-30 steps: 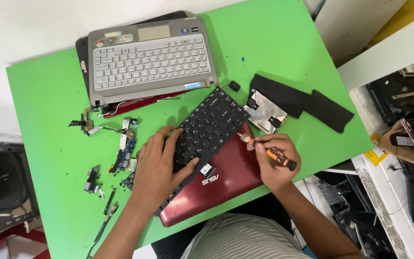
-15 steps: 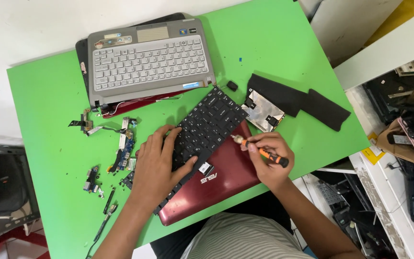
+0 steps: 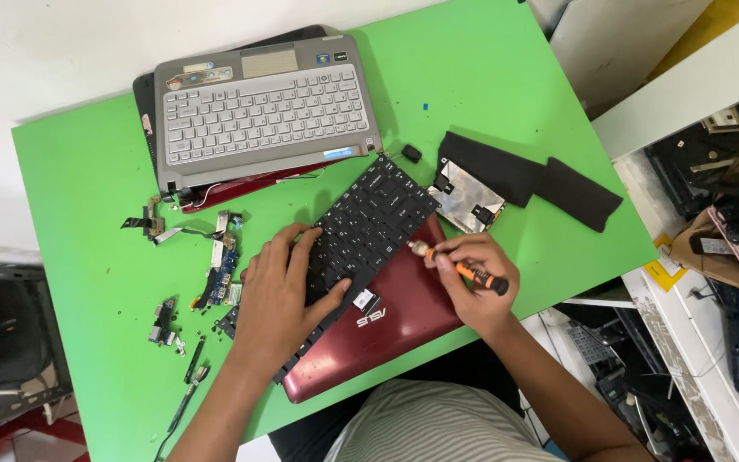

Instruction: Disassembling and organizing laptop components on a repair bench using a screwdriver.

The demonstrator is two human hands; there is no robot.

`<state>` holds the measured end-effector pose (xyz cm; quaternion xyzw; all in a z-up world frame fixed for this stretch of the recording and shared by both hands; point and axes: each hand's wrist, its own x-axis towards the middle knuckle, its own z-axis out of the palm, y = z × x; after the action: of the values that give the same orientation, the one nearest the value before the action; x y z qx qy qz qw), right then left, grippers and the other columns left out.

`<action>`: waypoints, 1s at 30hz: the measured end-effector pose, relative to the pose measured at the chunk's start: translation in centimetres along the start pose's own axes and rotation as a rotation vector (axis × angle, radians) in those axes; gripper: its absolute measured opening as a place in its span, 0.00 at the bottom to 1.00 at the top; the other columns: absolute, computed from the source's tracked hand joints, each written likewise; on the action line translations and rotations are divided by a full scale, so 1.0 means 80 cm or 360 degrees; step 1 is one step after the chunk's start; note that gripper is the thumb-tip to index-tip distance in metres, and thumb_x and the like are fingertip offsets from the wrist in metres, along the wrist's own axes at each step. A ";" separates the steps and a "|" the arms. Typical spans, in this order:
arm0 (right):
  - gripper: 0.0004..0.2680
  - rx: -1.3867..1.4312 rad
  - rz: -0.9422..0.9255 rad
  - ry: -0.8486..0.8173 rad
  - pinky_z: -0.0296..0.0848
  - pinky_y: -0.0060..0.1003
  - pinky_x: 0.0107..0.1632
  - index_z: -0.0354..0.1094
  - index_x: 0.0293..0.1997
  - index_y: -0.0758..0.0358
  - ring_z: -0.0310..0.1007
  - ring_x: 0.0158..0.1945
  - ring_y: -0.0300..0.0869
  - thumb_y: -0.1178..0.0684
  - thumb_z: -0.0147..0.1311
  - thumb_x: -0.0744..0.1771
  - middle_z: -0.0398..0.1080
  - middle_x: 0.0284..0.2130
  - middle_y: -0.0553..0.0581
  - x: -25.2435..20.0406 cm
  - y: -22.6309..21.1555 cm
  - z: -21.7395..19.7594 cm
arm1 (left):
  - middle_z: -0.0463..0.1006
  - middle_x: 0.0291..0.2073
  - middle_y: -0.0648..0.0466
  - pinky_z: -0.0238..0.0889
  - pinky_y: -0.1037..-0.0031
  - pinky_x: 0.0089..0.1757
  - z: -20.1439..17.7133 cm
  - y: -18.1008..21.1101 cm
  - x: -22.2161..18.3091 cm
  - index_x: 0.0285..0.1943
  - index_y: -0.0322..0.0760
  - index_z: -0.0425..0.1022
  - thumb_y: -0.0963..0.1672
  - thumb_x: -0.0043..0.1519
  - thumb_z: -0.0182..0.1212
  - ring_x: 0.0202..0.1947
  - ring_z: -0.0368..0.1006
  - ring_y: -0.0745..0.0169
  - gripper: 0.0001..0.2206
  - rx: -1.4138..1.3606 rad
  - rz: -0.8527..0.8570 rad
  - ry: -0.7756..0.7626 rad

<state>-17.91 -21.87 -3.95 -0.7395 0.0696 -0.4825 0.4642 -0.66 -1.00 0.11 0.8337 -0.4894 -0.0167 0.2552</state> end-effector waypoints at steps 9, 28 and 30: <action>0.05 -0.0042 0.0047 0.0143 0.79 0.36 0.36 0.63 0.35 0.74 0.79 0.35 0.48 0.68 0.57 0.67 0.71 0.34 0.69 0.014 -0.012 0.008 | 0.66 0.59 0.48 0.63 0.57 0.50 0.000 0.000 0.000 0.67 0.35 0.66 0.55 0.59 0.66 0.53 0.71 0.46 0.32 0.0010 0.0019 0.0021; 0.05 -0.0050 0.0079 0.0249 0.79 0.41 0.40 0.61 0.37 0.73 0.78 0.35 0.49 0.67 0.54 0.69 0.70 0.34 0.69 0.010 -0.004 0.001 | 0.75 0.53 0.47 0.65 0.57 0.49 0.002 -0.001 0.003 0.64 0.33 0.71 0.52 0.61 0.66 0.53 0.72 0.46 0.27 0.0161 0.0227 0.0404; 0.06 -0.0133 0.0001 0.0307 0.76 0.37 0.42 0.59 0.40 0.71 0.76 0.40 0.48 0.62 0.54 0.71 0.70 0.38 0.69 0.006 0.006 -0.008 | 0.78 0.49 0.49 0.66 0.60 0.49 0.001 -0.006 0.001 0.63 0.34 0.73 0.49 0.63 0.65 0.51 0.74 0.47 0.23 0.0078 0.0250 0.0517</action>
<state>-17.98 -22.80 -3.91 -0.7082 0.1341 -0.5481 0.4243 -0.25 -0.91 -0.12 0.7906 -0.5057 0.1501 0.3109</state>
